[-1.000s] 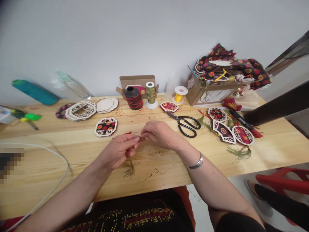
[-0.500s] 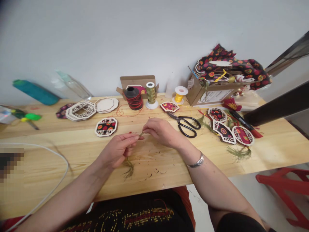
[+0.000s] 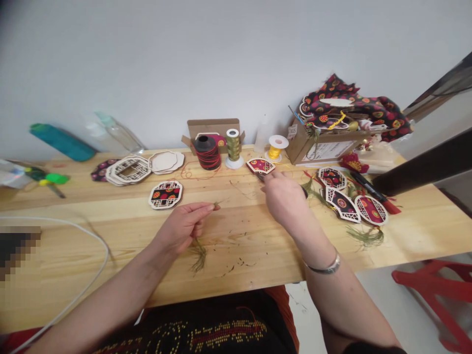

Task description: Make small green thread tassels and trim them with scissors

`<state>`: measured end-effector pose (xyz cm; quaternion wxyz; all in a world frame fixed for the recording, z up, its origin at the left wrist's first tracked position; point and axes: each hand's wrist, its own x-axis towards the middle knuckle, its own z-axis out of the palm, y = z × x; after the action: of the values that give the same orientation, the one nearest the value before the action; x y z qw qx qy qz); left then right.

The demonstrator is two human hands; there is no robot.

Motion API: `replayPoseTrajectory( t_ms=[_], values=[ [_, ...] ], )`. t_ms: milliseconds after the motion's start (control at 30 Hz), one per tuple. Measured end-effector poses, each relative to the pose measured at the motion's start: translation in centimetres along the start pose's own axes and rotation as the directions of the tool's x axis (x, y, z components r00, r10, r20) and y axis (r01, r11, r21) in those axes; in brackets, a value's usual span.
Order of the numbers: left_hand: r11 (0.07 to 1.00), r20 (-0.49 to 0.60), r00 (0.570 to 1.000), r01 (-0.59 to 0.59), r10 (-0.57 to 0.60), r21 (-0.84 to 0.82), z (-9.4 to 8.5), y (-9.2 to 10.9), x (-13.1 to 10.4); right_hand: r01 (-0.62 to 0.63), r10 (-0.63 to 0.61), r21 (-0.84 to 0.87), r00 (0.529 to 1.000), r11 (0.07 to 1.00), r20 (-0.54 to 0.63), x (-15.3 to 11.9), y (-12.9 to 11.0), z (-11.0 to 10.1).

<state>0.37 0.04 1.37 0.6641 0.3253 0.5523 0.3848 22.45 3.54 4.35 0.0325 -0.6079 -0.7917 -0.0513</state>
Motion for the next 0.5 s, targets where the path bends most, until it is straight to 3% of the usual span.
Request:
replayPoseTrajectory(
  t_ms=[100, 200, 367, 500],
  values=[
    [1.0, -0.021, 1.0, -0.02, 0.02, -0.002, 0.1, 0.0, 0.0, -0.022, 0.036, -0.133, 0.994, 0.991, 0.104, -1.7, 2.0, 0.2],
    [0.999, -0.037, 0.999, -0.035, 0.036, 0.015, 0.1, 0.0, 0.0, -0.047, 0.065, -0.127, 0.988, 0.991, 0.138, -2.9, 3.1, 1.4],
    [0.998, -0.047, 0.998, -0.048, 0.049, 0.035, 0.1, -0.1, 0.0, -0.126, 0.142, -0.129, 0.983, 0.984, 0.118, -2.8, 3.5, 2.8],
    [0.997, -0.067, 0.996, -0.054, 0.058, 0.054, 0.1, 0.0, 0.0, -0.162, 0.178, -0.108, 0.971, 0.981, 0.158, -2.5, 3.6, 2.3]
  ],
)
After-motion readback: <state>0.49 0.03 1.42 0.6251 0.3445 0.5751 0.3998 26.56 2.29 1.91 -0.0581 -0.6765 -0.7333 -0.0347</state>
